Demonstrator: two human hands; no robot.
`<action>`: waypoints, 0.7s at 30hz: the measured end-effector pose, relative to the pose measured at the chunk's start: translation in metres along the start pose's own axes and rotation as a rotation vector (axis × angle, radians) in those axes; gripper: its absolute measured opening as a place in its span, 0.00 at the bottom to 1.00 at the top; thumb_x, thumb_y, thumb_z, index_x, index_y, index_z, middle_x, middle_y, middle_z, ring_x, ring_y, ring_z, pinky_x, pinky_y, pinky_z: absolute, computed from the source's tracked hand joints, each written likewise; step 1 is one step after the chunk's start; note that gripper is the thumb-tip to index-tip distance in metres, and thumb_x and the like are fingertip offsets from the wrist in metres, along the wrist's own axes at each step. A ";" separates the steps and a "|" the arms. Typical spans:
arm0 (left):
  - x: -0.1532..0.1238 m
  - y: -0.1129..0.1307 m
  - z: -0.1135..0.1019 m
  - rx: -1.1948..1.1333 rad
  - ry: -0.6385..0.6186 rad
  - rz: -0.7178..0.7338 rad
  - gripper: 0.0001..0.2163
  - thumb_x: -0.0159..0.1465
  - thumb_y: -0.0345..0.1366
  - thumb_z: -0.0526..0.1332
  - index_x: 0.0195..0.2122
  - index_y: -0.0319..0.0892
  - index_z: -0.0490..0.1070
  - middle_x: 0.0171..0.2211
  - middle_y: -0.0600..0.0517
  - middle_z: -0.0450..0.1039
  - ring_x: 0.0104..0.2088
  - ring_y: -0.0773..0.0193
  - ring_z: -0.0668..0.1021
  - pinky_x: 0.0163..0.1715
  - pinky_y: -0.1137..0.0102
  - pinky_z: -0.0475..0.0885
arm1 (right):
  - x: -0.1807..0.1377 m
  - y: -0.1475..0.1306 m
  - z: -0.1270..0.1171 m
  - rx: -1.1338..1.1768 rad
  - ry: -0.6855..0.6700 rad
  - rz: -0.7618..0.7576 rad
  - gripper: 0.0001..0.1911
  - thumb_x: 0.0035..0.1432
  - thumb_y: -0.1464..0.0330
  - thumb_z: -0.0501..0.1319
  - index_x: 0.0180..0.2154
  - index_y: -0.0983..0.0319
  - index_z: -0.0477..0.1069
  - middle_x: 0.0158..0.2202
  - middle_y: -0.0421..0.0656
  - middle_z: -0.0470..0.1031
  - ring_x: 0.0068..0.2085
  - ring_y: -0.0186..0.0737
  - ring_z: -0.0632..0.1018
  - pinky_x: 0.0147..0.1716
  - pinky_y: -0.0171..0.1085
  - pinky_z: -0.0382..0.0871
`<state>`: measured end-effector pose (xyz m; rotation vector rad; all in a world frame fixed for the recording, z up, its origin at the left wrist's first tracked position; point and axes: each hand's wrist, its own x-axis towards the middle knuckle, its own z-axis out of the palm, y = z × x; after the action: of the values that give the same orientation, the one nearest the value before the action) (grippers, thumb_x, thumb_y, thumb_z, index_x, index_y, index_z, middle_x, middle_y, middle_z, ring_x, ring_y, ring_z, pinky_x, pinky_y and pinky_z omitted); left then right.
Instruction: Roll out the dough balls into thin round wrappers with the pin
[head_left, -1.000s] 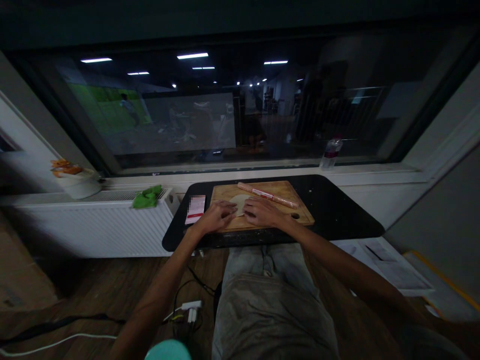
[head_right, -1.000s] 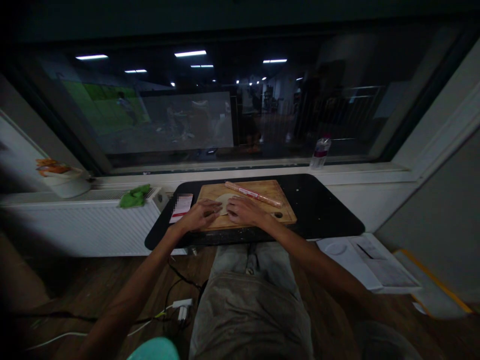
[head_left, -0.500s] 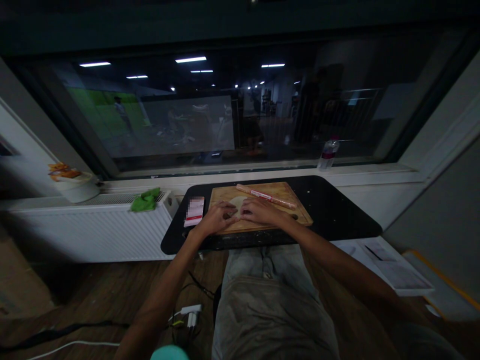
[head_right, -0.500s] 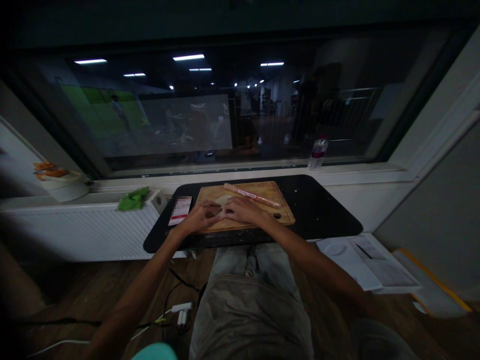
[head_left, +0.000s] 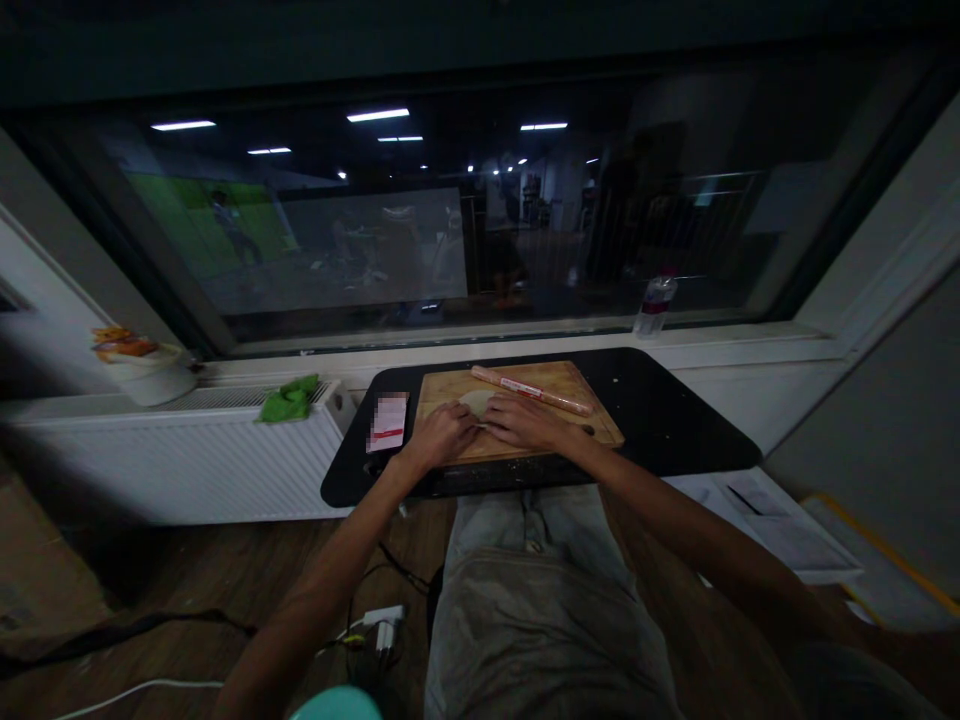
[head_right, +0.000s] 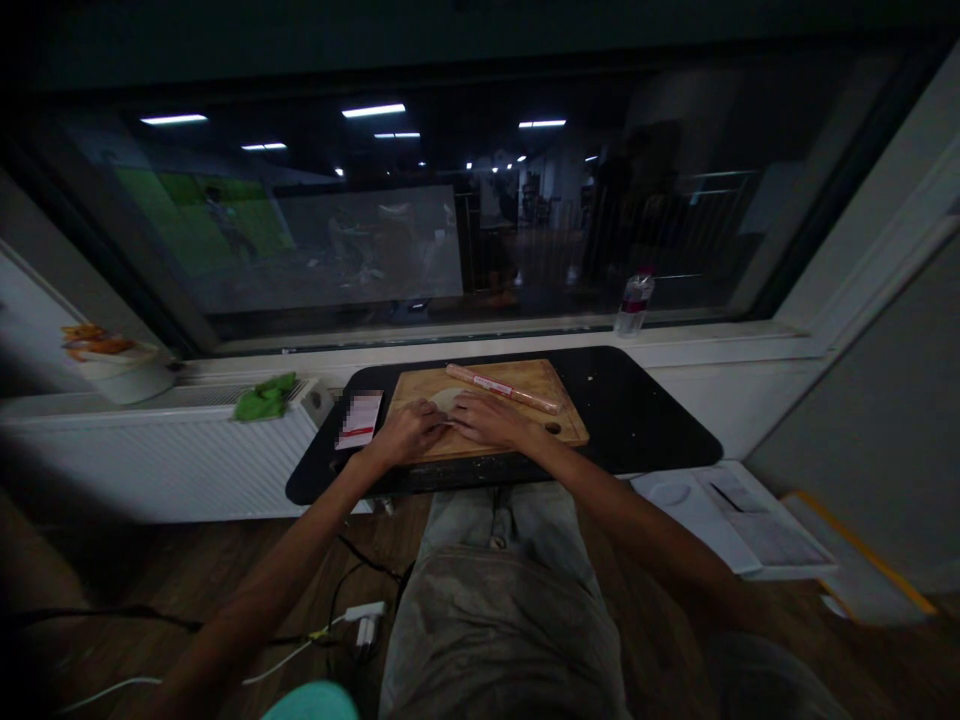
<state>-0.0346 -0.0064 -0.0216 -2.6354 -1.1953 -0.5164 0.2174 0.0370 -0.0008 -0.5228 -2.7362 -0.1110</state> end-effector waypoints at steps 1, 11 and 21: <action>0.000 0.000 0.000 0.008 -0.012 0.012 0.07 0.76 0.31 0.65 0.44 0.42 0.85 0.42 0.45 0.82 0.47 0.54 0.83 0.52 0.61 0.79 | -0.003 0.004 -0.002 0.021 0.001 -0.003 0.08 0.76 0.72 0.64 0.49 0.62 0.83 0.50 0.49 0.83 0.51 0.46 0.83 0.57 0.45 0.78; -0.009 0.013 -0.001 -0.051 0.062 0.015 0.11 0.79 0.35 0.62 0.42 0.43 0.84 0.41 0.45 0.81 0.47 0.55 0.83 0.54 0.61 0.81 | -0.018 0.013 -0.007 -0.089 -0.042 0.019 0.11 0.77 0.75 0.60 0.50 0.62 0.80 0.53 0.50 0.83 0.55 0.46 0.83 0.60 0.46 0.77; 0.013 0.021 0.001 0.033 -0.025 0.045 0.11 0.80 0.34 0.61 0.45 0.42 0.85 0.42 0.44 0.81 0.47 0.54 0.82 0.51 0.61 0.80 | -0.015 0.009 -0.009 -0.063 -0.021 -0.044 0.08 0.77 0.71 0.64 0.50 0.60 0.82 0.50 0.47 0.83 0.51 0.45 0.83 0.58 0.45 0.78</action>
<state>-0.0105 -0.0103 -0.0179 -2.6419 -1.1382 -0.4526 0.2361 0.0387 0.0024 -0.4831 -2.7730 -0.2047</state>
